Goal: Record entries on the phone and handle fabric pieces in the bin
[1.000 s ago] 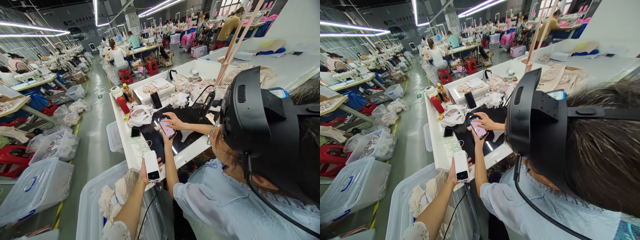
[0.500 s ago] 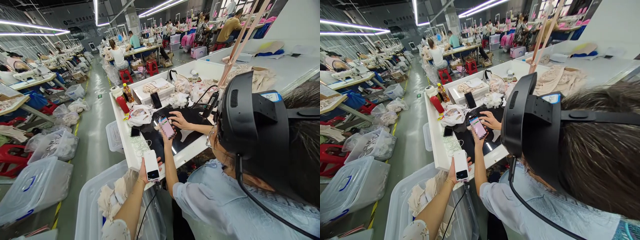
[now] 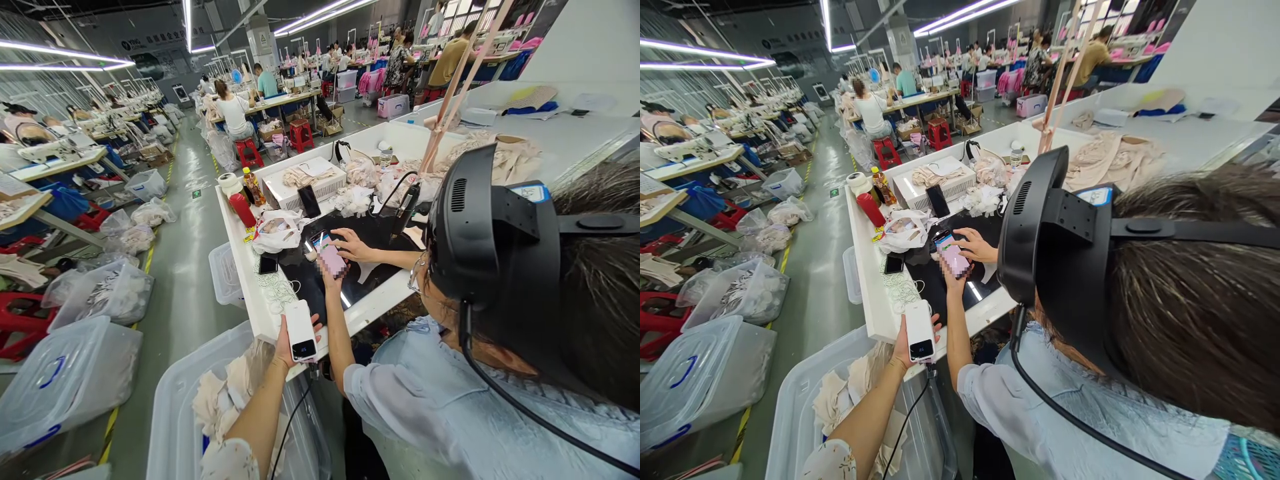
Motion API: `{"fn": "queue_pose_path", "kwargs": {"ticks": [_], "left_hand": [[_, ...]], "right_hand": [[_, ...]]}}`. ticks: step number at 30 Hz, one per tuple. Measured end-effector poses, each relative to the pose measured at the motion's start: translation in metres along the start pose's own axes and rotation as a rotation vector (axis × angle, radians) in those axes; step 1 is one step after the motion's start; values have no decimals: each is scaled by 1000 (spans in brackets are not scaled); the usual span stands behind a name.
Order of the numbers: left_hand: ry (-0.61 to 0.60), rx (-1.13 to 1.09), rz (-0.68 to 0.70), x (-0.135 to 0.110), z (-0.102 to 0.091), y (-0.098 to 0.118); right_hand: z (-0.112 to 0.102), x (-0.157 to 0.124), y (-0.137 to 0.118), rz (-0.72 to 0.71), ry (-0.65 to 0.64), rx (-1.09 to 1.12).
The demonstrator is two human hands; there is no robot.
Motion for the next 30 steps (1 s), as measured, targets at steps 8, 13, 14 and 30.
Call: {"fn": "queue_pose_path", "kwargs": {"ticks": [8, 13, 14, 30], "left_hand": [[-8, -8, 7, 3, -4, -1], [-27, -31, -5, 6, -7, -4], [-23, -36, -9, 5, -8, -5], [-72, -85, -9, 4, -5, -11]], "right_hand": [[4, 6, 10, -217, -149, -719], [-6, -4, 11, -310, -132, -952], [-8, -8, 11, -360, -98, -1071], [-22, -64, 63, -487, -273, -1478]]}}
Point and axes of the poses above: each hand's wrist, its own x-axis towards the middle knuckle, its own z-axis out of the palm, y = z × x, the point moved 4 cm from there along x, towards the middle knuckle, and after that the axes turned 9 degrees about z, right-handed, at the moved point
